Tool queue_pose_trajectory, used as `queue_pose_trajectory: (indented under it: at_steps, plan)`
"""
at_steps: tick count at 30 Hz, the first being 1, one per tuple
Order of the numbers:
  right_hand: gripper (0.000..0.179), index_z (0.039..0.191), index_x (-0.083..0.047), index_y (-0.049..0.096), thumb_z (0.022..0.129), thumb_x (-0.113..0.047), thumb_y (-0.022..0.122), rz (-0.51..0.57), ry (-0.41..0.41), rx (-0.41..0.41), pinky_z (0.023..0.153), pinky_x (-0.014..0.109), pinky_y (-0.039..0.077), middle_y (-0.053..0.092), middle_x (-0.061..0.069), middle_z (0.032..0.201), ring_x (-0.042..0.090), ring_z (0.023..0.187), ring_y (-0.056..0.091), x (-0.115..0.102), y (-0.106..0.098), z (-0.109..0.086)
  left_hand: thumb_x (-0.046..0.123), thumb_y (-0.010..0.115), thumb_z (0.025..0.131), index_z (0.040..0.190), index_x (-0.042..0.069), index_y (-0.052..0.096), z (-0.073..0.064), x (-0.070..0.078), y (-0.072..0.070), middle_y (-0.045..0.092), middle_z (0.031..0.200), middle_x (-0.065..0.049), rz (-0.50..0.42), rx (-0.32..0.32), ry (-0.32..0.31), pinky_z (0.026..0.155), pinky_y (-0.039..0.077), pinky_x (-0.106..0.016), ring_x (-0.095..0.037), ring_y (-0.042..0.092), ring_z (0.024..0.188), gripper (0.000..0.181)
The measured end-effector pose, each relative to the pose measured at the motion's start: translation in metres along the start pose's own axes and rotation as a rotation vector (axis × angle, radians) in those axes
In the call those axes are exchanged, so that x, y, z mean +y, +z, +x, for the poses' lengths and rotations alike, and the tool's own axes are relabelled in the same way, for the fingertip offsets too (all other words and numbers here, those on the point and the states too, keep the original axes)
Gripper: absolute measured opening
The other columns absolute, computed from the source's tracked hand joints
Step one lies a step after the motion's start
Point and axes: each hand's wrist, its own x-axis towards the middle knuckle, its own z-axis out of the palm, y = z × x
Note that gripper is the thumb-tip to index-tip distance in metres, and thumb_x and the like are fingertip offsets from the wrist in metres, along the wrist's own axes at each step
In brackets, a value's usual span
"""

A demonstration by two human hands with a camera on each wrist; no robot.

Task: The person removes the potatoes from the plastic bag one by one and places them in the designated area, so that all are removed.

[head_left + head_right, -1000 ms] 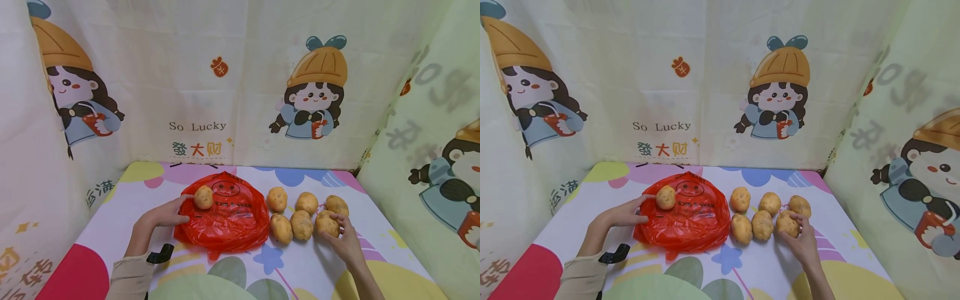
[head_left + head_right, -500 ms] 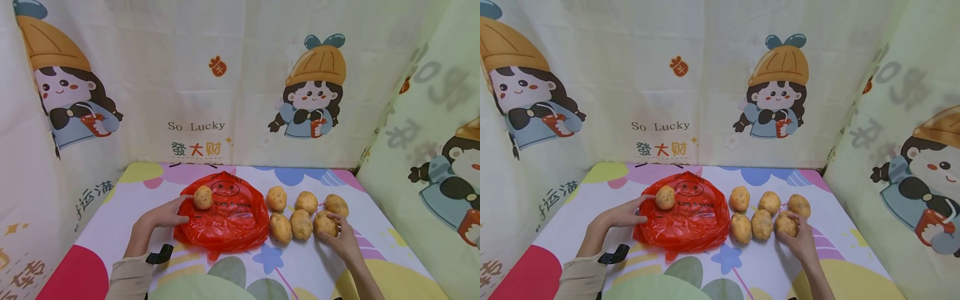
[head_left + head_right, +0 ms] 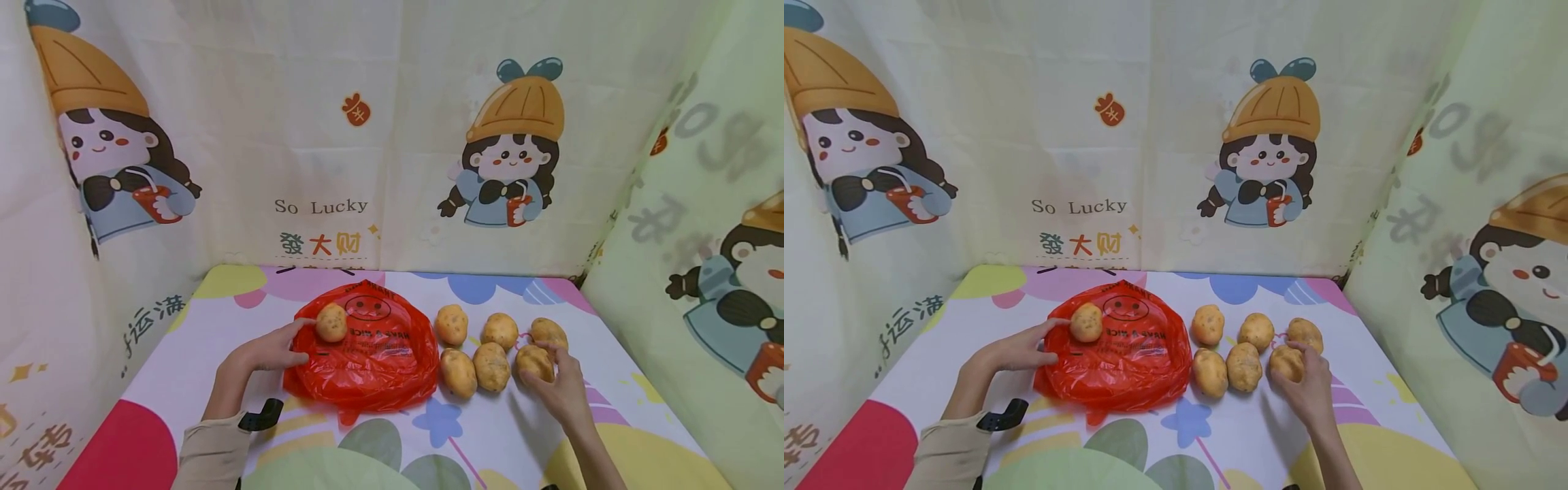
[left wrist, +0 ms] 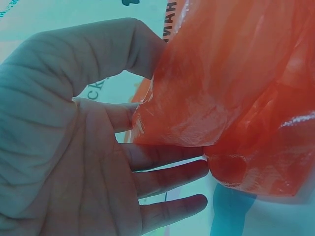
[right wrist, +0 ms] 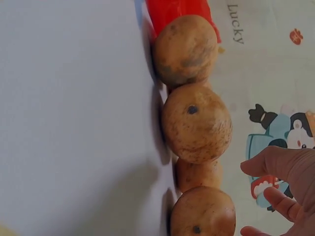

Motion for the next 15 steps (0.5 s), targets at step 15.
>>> queue_pose_trajectory:
  at_steps: [15]
  plan:
    - [0.054,0.132,0.003,0.054,0.083,-0.001,0.075,0.057,-0.155,0.08,0.103,0.056,0.034,0.05,0.027,0.137,0.042,0.128,0.041,-0.045,0.019,-0.003,0.016,0.074,0.088,0.153,0.008,0.037,0.001,-0.003,-0.001,0.04,0.155,-0.022,0.014,0.008,-0.001,0.101,0.052,-0.057,-0.042,0.039,0.139,0.076]
